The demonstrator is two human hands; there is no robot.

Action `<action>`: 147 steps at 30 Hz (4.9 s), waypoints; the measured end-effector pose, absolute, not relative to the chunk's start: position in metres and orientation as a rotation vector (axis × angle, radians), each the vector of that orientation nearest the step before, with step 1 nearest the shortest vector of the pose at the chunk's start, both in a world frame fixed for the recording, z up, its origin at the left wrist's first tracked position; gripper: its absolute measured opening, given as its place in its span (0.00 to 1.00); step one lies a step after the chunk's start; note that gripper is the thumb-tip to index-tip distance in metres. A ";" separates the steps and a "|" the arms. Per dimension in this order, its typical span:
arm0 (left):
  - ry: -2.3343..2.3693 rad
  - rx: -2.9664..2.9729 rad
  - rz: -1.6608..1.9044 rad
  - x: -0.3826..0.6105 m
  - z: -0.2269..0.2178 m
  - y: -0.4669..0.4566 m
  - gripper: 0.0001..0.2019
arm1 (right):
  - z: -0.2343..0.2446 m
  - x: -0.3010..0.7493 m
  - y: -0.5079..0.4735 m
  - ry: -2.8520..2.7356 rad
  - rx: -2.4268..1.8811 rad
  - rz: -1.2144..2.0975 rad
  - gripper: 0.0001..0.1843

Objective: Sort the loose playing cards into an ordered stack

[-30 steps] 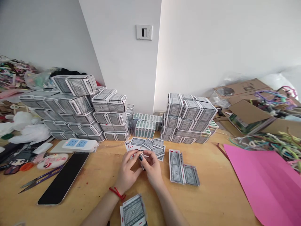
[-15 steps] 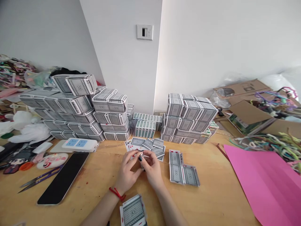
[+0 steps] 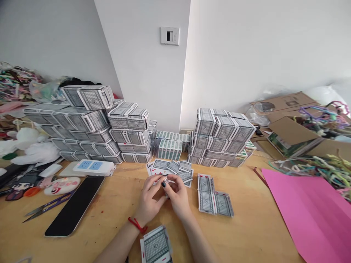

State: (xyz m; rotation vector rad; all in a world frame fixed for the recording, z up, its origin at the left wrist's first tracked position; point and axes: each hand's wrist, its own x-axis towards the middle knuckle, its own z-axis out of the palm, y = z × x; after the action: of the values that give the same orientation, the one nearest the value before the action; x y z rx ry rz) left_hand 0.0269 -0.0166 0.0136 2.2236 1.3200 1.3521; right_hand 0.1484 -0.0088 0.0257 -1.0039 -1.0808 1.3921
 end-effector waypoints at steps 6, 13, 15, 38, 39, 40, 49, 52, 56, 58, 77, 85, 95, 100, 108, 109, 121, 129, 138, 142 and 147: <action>1.301 2.226 1.348 0.027 0.014 -0.017 0.23 | 0.025 0.149 -0.008 -1.044 -0.989 1.431 0.16; 1.318 2.173 1.286 0.034 0.019 -0.019 0.28 | 0.022 0.158 -0.005 -0.856 -0.881 1.641 0.19; 1.349 2.143 1.275 0.035 0.019 -0.019 0.29 | 0.025 0.160 -0.005 -0.832 -0.831 1.717 0.20; 1.238 1.974 1.347 0.033 0.016 -0.027 0.28 | 0.028 0.149 -0.012 -0.778 -0.806 1.825 0.13; 1.232 1.963 1.347 0.033 0.016 -0.027 0.28 | 0.029 0.149 -0.012 -0.773 -0.797 1.822 0.13; 1.228 1.951 1.344 0.033 0.017 -0.027 0.28 | 0.029 0.149 -0.012 -0.764 -0.791 1.823 0.13; 1.152 1.987 1.317 0.033 0.026 -0.026 0.31 | 0.024 0.156 -0.012 -0.676 -0.794 1.921 0.10; 1.111 2.034 1.328 0.033 0.025 -0.025 0.31 | 0.023 0.156 -0.012 -0.649 -0.772 1.905 0.10; 1.084 2.077 1.341 0.032 0.022 -0.022 0.29 | 0.023 0.153 -0.012 -0.607 -0.761 1.863 0.09; 1.075 2.087 1.348 0.031 0.021 -0.021 0.29 | 0.022 0.152 -0.012 -0.596 -0.772 1.842 0.10; 1.174 1.863 1.326 0.028 0.019 -0.021 0.26 | 0.028 0.155 -0.012 -0.773 -0.617 1.992 0.14; 1.171 1.757 1.379 0.031 0.025 -0.021 0.25 | 0.025 0.154 -0.013 -0.765 -0.557 2.093 0.18; 1.191 1.693 1.357 0.032 0.023 -0.020 0.22 | 0.029 0.156 -0.013 -0.883 -0.691 2.018 0.17; 1.179 1.609 1.387 0.029 0.025 -0.016 0.24 | 0.028 0.151 -0.014 -0.969 -0.908 1.612 0.15; 0.897 1.028 1.222 0.027 0.021 -0.009 0.17 | 0.024 0.148 -0.014 -1.234 -1.012 1.081 0.26; 0.861 0.982 1.184 0.028 0.021 -0.009 0.18 | 0.023 0.147 -0.015 -1.237 -1.005 1.089 0.28; 0.837 0.826 1.134 0.022 0.021 -0.002 0.11 | 0.010 0.154 -0.003 -0.993 -1.059 1.188 0.32; 0.941 0.923 1.201 0.023 0.014 0.003 0.19 | 0.020 0.161 -0.003 -0.707 -0.693 1.527 0.21; 0.872 1.056 1.064 0.028 0.012 -0.004 0.24 | 0.018 0.160 -0.004 -0.750 -0.750 1.580 0.26; 0.868 1.194 1.067 0.031 0.015 -0.007 0.23 | 0.018 0.161 -0.005 -0.819 -0.754 1.589 0.26; 0.895 1.330 1.054 0.031 0.020 -0.009 0.21 | 0.020 0.161 -0.006 -0.872 -0.751 1.580 0.26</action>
State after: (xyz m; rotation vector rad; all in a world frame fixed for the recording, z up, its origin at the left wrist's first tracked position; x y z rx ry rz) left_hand 0.0306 -0.0085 0.0195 1.3304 0.8947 1.0541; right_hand 0.1613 -0.0064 0.0203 -0.7505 -0.8718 1.5801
